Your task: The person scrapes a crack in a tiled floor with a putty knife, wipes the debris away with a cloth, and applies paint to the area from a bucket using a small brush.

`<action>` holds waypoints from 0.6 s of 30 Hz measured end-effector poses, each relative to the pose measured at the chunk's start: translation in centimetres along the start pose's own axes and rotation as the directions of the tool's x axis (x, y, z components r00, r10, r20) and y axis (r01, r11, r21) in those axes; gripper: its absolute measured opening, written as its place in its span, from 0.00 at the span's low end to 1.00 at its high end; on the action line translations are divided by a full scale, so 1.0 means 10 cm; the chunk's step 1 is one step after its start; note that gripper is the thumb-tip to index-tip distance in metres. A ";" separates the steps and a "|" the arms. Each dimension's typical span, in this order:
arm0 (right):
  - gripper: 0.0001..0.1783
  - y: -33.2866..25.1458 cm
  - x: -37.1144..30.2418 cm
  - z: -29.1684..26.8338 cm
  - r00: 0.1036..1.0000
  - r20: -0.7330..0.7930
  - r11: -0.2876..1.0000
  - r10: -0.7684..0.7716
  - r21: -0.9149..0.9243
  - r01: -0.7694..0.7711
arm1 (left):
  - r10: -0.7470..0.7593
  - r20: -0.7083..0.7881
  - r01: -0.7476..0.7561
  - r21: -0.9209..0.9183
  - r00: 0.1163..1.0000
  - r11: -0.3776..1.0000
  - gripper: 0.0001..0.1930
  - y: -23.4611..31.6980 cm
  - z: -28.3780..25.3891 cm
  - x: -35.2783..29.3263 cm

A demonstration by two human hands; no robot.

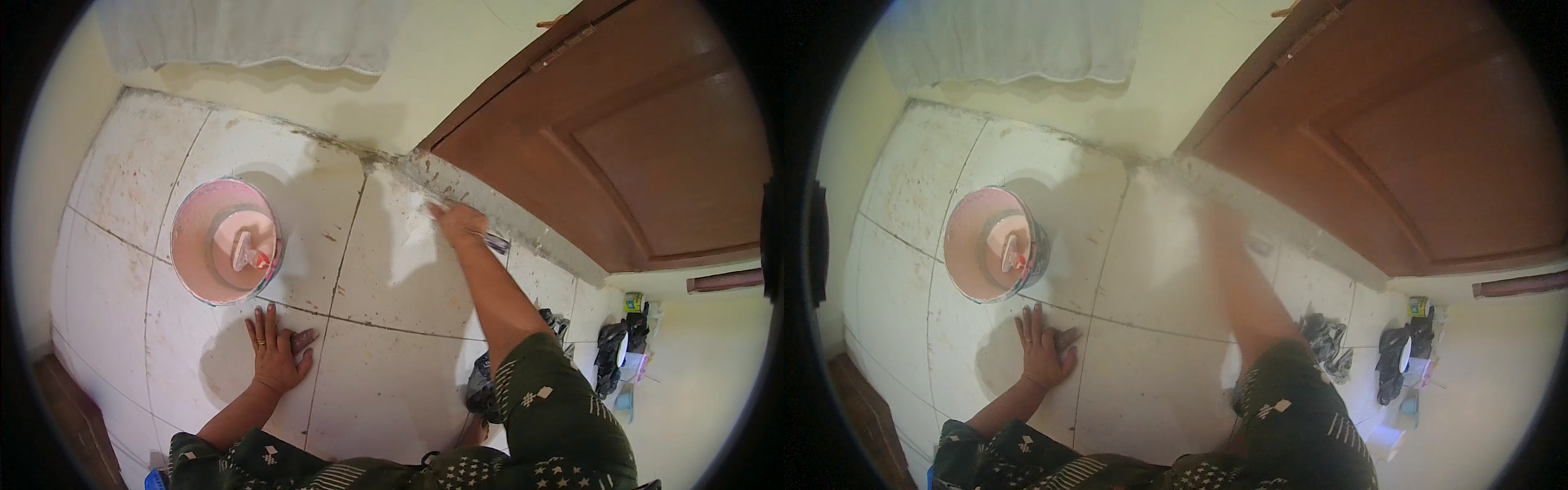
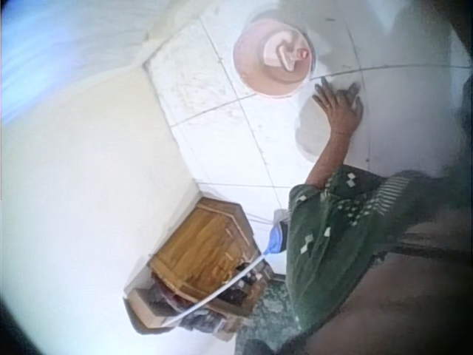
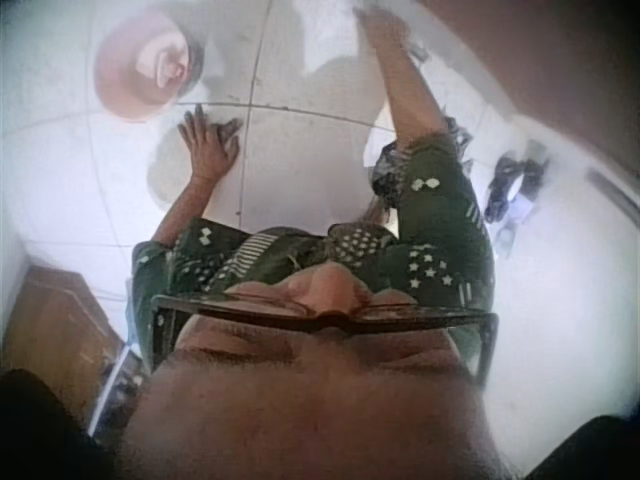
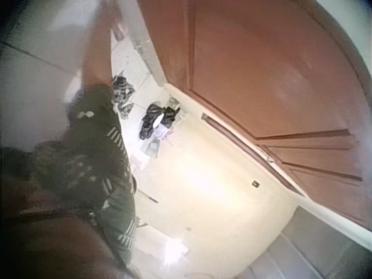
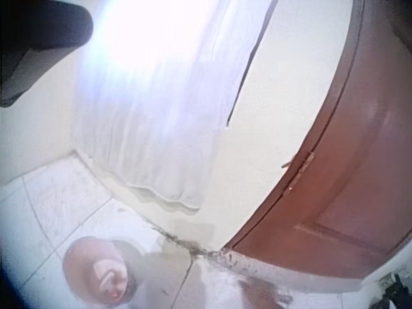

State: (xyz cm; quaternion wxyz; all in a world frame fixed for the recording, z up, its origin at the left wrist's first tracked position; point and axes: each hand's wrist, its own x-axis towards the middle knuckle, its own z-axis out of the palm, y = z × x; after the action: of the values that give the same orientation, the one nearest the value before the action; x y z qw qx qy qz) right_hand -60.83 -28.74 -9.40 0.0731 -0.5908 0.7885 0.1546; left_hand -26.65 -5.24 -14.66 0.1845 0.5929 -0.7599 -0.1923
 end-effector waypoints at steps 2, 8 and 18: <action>0.41 0.34 -0.09 -0.03 0.992 0.095 0.996 0.087 0.003 -0.088 | -0.005 0.023 0.005 0.010 1.000 1.000 0.22 0.03 -0.01 0.00; 0.40 0.09 0.06 0.02 0.989 0.107 0.994 0.105 0.023 -0.108 | -0.004 0.069 0.004 0.010 0.998 1.000 0.21 0.07 0.03 0.10; 0.41 0.19 0.11 0.06 0.989 0.106 0.995 0.102 0.011 -0.103 | 0.029 0.056 -0.031 0.026 0.998 0.999 0.24 0.07 0.04 0.07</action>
State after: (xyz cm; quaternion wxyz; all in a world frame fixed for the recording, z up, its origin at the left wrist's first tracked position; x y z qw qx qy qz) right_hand -62.99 -29.09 -10.03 0.1115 -0.5398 0.8142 0.1824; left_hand -27.54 -5.74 -14.62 0.1582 0.5783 -0.7761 -0.1954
